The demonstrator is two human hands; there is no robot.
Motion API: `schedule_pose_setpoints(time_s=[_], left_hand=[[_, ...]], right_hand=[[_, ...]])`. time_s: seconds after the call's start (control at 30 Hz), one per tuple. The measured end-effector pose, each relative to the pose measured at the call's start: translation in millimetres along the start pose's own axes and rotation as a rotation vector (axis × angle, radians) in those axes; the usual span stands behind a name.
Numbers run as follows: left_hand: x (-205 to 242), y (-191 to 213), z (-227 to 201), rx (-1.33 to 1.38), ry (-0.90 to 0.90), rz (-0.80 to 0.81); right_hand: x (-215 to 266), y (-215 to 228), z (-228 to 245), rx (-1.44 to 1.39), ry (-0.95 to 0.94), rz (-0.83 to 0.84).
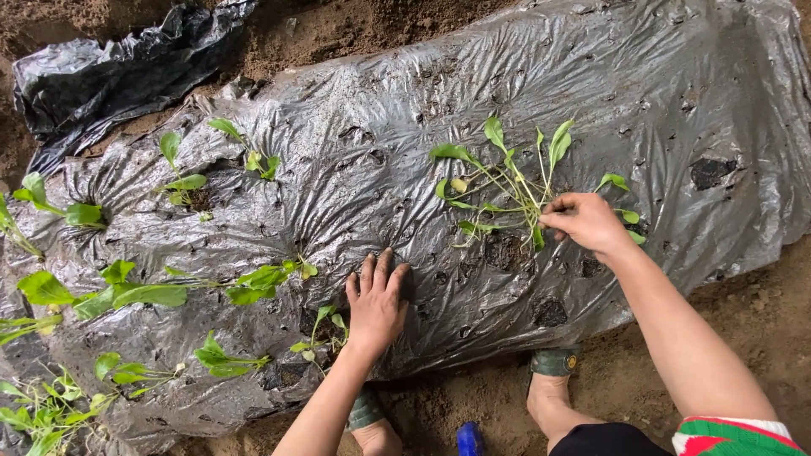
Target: A person is transplanting small green seedlings into a soil bed covered with black plastic mulch, separating them from a bunch and placing them into pre-made holes.
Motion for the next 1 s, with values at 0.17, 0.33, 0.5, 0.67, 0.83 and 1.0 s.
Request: schedule_pose_setpoints(time_s=[0.17, 0.33, 0.5, 0.67, 0.83, 1.0], left_hand=[[3, 0, -29, 0.102, -0.107, -0.166], [-7, -13, -61, 1.052, -0.039, 0.289], [-21, -39, -56, 1.389, 0.037, 0.348], [-11, -25, -59, 1.311, 0.030, 0.407], [-12, -25, -67, 1.472, 0.049, 0.452], [-14, -6, -72, 1.582, 0.120, 0.436]], right_hand=[[29, -30, 31, -0.544, -0.077, 0.036], [55, -90, 15, -0.598, -0.240, 0.159], [47, -85, 14, -0.295, 0.025, 0.111], [15, -79, 12, 0.287, 0.176, 0.119], [13, -90, 9, 0.181, 0.106, 0.097], [46, -105, 38, -0.221, -0.069, 0.171]])
Point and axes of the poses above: each hand's wrist, its own x-axis away from the middle knuckle, its own y-axis out of the back of the hand, z = x × y, the point moved 3 cm from there along -x, towards the middle knuckle, and after that the axes turned 11 degrees about y, right-handed, at the moved point
